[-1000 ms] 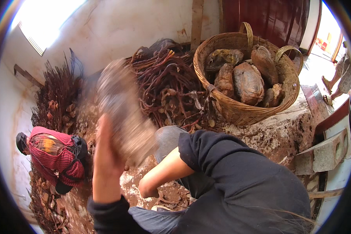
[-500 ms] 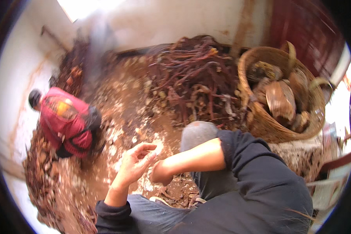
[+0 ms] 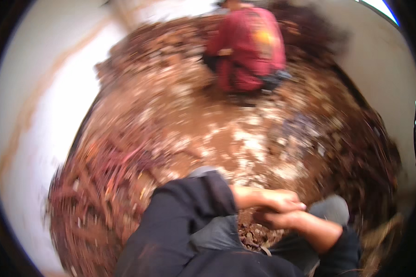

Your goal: The person sits inside a large container and sorts reddish-brown root-like materials by hand, placing selected pieces into a woven basket. A second person works nearby in the same container.

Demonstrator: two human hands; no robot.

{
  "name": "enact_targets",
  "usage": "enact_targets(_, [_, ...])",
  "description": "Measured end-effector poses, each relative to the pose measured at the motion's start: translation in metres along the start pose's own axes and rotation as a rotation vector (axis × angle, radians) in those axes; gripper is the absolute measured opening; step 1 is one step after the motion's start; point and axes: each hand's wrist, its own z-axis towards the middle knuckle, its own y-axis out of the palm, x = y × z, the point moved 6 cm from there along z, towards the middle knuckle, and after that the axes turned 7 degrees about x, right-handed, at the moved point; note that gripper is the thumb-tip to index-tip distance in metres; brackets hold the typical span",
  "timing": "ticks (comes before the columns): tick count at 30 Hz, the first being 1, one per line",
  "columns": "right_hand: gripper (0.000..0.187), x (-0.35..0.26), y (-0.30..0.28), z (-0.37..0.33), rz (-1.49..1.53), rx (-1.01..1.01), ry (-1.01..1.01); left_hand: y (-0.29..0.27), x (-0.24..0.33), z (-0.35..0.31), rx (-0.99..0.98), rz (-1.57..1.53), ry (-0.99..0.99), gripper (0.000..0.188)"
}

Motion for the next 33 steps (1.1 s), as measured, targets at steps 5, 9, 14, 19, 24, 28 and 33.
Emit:
enact_targets(5, [0.016,-0.081,0.020,-0.019,-1.031,0.251,-0.305,-0.003,0.017,-0.006,0.032,-0.049,0.049,0.047])
enact_targets(9, [0.014,-0.081,0.016,-0.022,-1.089,0.305,-0.256,-0.009,0.042,-0.016,0.093,0.014,-0.028,0.046])
enact_targets(14, [0.012,-0.080,0.010,-0.021,-1.102,0.284,-0.253,-0.019,0.062,-0.036,0.093,0.103,-0.072,0.047])
enact_targets(19, [0.011,-0.078,0.003,-0.020,-1.109,0.304,-0.246,-0.026,0.094,-0.059,0.203,0.396,-0.051,0.051])
enact_targets(24, [0.012,-0.075,0.005,-0.020,-1.104,0.317,-0.254,-0.018,0.084,-0.055,0.353,0.340,0.062,0.047])
enact_targets(28, [0.012,-0.072,0.005,-0.021,-1.099,0.320,-0.264,-0.009,0.076,-0.043,0.337,0.394,0.060,0.045])
enact_targets(33, [0.014,-0.053,0.005,-0.017,-1.060,0.265,-0.289,-0.018,0.069,-0.057,0.185,0.230,0.091,0.045])
